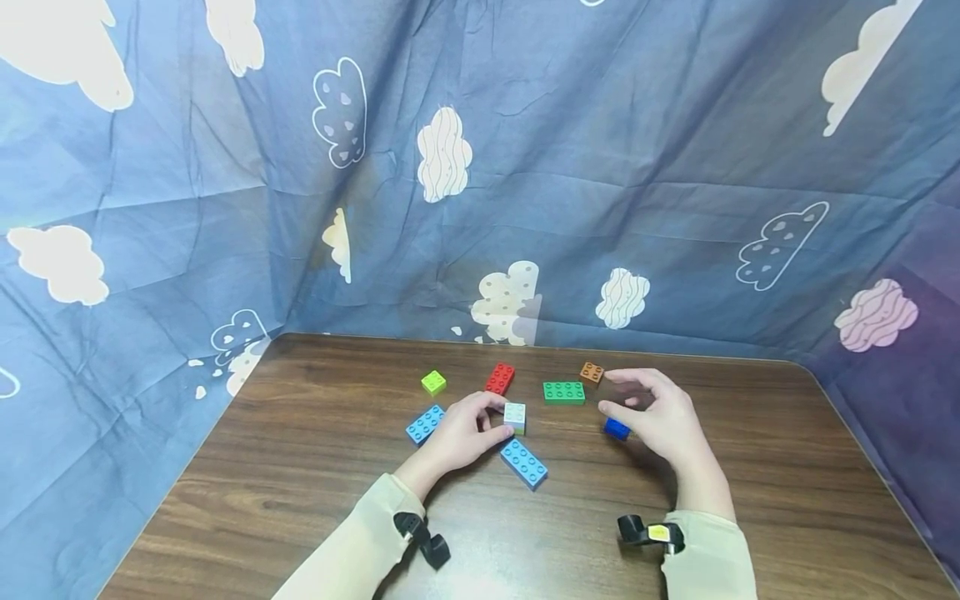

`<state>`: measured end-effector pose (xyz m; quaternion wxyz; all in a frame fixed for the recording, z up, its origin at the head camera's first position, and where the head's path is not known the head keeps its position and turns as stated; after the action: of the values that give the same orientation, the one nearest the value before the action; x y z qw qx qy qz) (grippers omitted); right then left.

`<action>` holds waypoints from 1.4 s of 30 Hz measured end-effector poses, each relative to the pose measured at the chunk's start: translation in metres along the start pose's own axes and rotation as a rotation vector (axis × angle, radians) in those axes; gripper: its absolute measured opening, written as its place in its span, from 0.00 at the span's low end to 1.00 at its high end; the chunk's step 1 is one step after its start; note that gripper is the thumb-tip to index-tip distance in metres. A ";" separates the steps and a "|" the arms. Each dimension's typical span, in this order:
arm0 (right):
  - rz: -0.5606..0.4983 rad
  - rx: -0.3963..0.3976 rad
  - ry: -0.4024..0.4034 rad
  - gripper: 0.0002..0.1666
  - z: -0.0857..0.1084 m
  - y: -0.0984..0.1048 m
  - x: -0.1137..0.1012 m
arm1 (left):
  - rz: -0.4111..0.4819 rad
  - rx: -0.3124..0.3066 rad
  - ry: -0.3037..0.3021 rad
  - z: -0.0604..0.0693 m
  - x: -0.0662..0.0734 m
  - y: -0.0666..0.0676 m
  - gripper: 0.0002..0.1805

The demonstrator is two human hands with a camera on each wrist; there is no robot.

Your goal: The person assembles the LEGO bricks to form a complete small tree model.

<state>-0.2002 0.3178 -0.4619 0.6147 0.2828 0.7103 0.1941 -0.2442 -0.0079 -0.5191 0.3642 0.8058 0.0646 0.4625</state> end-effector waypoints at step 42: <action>0.069 -0.238 -0.215 0.43 0.004 0.001 0.055 | 0.004 0.009 -0.010 0.000 -0.002 -0.002 0.18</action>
<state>-0.2007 0.3535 -0.5041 0.7094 0.2515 0.6022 0.2663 -0.2447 -0.0075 -0.5213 0.3598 0.8098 0.0635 0.4590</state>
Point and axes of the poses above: each hand's wrist, its own z-axis away from the middle knuckle, its own y-axis out of the back of the hand, x = y × z, the point moved 1 cm from there along -z, towards the middle knuckle, and after that the axes turned 7 degrees about -y, right-handed, at the moved point
